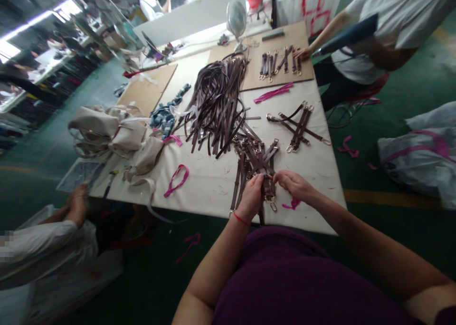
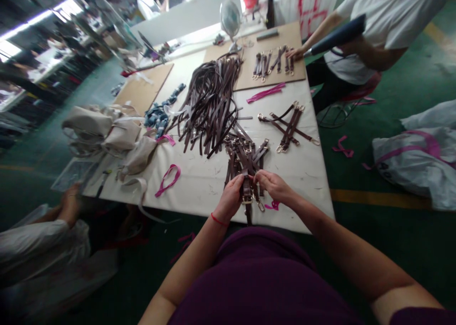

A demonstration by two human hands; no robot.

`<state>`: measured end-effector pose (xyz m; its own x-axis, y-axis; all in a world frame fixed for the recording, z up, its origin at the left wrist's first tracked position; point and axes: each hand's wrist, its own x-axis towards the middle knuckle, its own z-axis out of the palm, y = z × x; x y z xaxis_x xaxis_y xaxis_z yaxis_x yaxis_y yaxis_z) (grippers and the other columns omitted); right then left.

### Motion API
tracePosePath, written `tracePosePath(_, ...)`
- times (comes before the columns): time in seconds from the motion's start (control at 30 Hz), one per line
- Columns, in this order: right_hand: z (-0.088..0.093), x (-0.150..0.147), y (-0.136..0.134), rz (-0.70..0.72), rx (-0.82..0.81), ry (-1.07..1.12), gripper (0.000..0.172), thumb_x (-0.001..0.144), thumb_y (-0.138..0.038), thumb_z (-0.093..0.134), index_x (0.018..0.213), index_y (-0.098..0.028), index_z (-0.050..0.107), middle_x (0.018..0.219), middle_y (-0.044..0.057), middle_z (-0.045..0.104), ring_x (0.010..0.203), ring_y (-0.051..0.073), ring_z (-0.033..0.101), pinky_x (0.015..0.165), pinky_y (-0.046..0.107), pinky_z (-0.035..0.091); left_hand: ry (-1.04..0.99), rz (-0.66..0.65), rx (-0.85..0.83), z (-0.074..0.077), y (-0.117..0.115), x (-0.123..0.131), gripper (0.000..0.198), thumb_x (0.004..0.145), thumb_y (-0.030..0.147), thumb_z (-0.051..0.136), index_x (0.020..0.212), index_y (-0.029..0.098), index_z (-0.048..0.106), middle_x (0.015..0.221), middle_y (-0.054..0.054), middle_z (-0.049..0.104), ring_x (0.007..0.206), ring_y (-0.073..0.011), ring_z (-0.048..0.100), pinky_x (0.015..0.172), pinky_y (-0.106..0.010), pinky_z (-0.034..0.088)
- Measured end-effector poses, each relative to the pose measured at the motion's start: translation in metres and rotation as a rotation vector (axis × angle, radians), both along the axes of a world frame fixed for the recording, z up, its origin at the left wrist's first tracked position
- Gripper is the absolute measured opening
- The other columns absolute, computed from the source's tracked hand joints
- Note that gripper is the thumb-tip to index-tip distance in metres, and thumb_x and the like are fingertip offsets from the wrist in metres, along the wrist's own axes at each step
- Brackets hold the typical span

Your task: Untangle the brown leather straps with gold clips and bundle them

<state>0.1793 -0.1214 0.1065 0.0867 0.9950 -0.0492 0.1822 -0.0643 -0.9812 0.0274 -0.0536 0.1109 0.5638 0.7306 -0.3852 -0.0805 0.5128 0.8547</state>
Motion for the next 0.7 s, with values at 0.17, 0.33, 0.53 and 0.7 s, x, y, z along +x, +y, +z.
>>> tracePosePath(0.17,0.001,-0.005,-0.005,-0.059,-0.003,-0.015,0.039,0.091,-0.056,0.046,0.098,-0.018,0.055,0.075,0.0,0.057,0.065,0.014,0.054,0.061,0.026,0.044,0.037,0.037,-0.037,-0.002,0.003,-0.001,0.036,0.081,0.049,0.06,0.088,0.014,0.064,0.072,-0.002,0.062,0.058,-0.011,0.053,0.054,-0.023,0.04)
tracePosePath(0.33,0.014,-0.026,-0.011,-0.02,-0.018,-0.417,0.055,0.078,-0.048,0.068,0.122,-0.021,0.049,0.102,0.007,0.067,0.081,0.021,0.063,0.069,0.029,0.046,0.044,0.105,0.029,-0.016,0.006,0.001,0.03,0.079,0.045,0.065,0.083,0.016,0.06,0.071,0.001,0.058,0.061,-0.0094,0.052,0.057,-0.021,0.041)
tracePosePath(0.53,0.011,-0.036,-0.008,-0.054,-0.042,-0.277,0.036,0.081,-0.024,0.053,0.116,-0.019,0.054,0.099,0.008,0.067,0.077,0.018,0.061,0.067,0.028,0.045,0.009,0.116,-0.027,-0.02,0.008,-0.001,0.032,0.077,0.045,0.068,0.082,0.016,0.056,0.06,0.006,0.049,0.046,-0.0052,0.043,0.044,-0.018,0.03)
tracePosePath(0.7,0.007,-0.029,-0.012,0.032,-0.224,0.485,0.032,0.087,-0.034,0.04,0.101,-0.014,0.06,0.05,-0.005,0.042,0.041,0.009,0.029,0.044,0.024,0.028,-0.144,0.161,-0.315,-0.021,0.017,-0.006,0.031,0.085,0.041,0.062,0.096,0.012,0.061,0.089,-0.007,0.065,0.074,-0.0131,0.063,0.064,-0.024,0.048)
